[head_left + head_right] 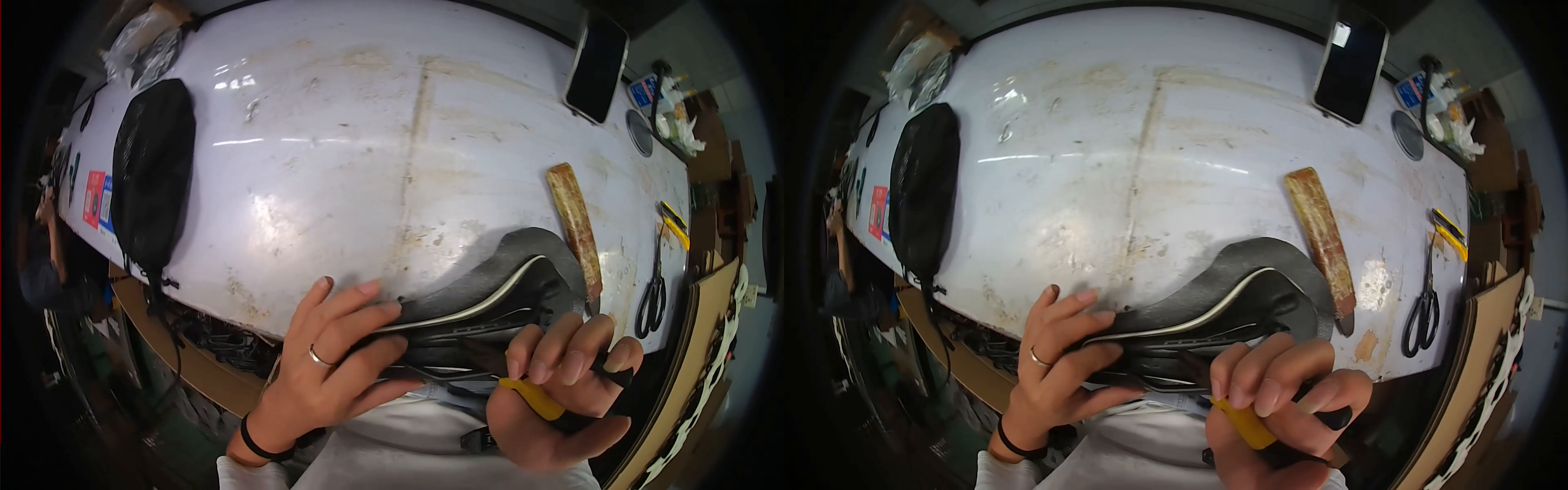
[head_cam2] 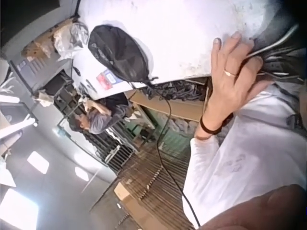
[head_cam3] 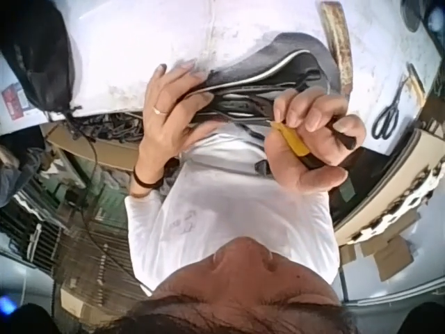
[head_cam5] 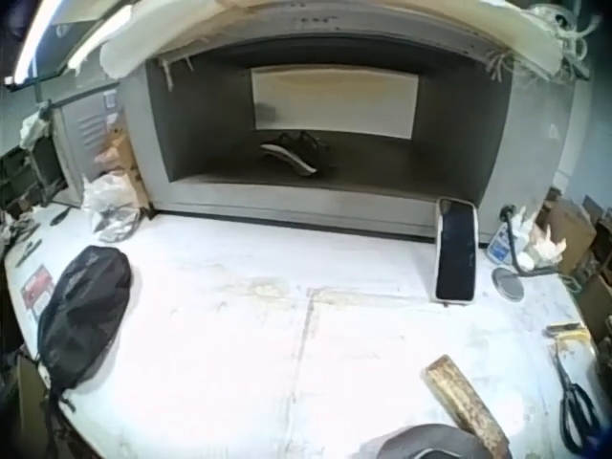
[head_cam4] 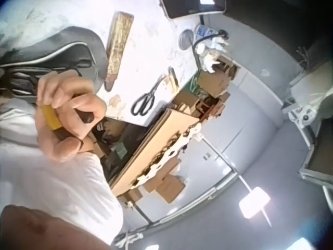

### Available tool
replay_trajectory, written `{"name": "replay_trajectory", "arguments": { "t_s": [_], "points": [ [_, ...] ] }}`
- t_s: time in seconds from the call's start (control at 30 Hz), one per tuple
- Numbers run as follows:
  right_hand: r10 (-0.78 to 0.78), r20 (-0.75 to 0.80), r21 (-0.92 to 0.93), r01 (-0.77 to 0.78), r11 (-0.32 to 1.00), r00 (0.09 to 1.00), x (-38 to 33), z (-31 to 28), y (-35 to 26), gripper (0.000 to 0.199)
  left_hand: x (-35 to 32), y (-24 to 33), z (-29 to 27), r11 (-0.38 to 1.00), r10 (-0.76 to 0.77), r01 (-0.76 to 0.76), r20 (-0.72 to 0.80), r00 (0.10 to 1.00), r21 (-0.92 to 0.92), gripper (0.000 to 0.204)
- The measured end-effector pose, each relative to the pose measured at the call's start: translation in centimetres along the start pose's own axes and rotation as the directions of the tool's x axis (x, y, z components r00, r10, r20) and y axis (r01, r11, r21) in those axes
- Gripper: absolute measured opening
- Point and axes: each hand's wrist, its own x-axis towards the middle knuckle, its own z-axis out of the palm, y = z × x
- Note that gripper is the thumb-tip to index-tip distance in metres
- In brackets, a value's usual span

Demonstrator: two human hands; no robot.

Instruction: The person uses pliers and a wooden tool to pull and press a black cover onto a bicycle saddle. They turn the saddle over to press the surface by hand before placing it into a heating machine and performing final adjustments with the tools.

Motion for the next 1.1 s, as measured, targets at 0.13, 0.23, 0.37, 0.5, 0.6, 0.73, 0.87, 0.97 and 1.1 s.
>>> {"name": "replay_trajectory", "arguments": {
  "t_s": [0.13,0.23,0.37,0.5,0.6,0.73,0.87,0.97,1.1],
  "points": [
    [0.017,0.072,-0.089,-0.010,0.996,0.997,-0.2,0.1,0.1,0.051,-0.6,-1.0,-0.2,0.990,0.141,-0.140,0.010,0.990,-0.023,0.030],
    [0.032,0.093,-0.028,-0.029,0.999,0.995,0.0,0.6,0.3,0.040,-0.7,-1.4,0.2,0.979,0.203,-0.202,0.033,0.979,-0.030,0.017],
    [0.096,0.025,0.207,-0.099,0.973,0.995,1.1,-0.8,-0.3,0.041,-0.4,-1.9,0.3,0.971,0.240,-0.239,0.012,0.971,-0.025,0.015],
    [0.080,0.091,0.078,-0.087,0.993,0.993,1.4,-0.9,-0.3,0.042,-0.1,-1.7,0.7,0.975,0.218,-0.217,0.011,0.976,-0.047,0.020],
    [-0.035,-0.010,0.045,0.035,0.998,0.999,1.3,1.1,0.4,0.055,-0.1,-1.6,0.6,0.979,0.198,-0.197,0.026,0.980,-0.056,0.021],
    [-0.017,0.018,0.042,0.017,0.999,1.000,1.0,1.7,1.0,0.066,0.1,-1.4,0.8,0.972,0.230,-0.230,-0.004,0.973,-0.043,0.023],
    [0.032,0.055,0.073,-0.036,0.997,0.998,0.8,1.3,1.4,0.050,0.0,-1.0,1.0,0.970,0.245,-0.245,-0.015,0.970,-0.002,0.023],
    [0.052,0.041,0.062,-0.054,0.997,0.998,0.9,1.1,0.8,0.044,0.2,-1.2,1.0,0.961,0.278,-0.278,-0.016,0.961,-0.003,0.022],
    [0.056,0.082,0.062,-0.061,0.996,0.995,1.2,1.4,1.2,0.042,0.3,-1.2,0.9,0.961,0.275,-0.275,-0.009,0.962,-0.013,0.023]
  ]
}}
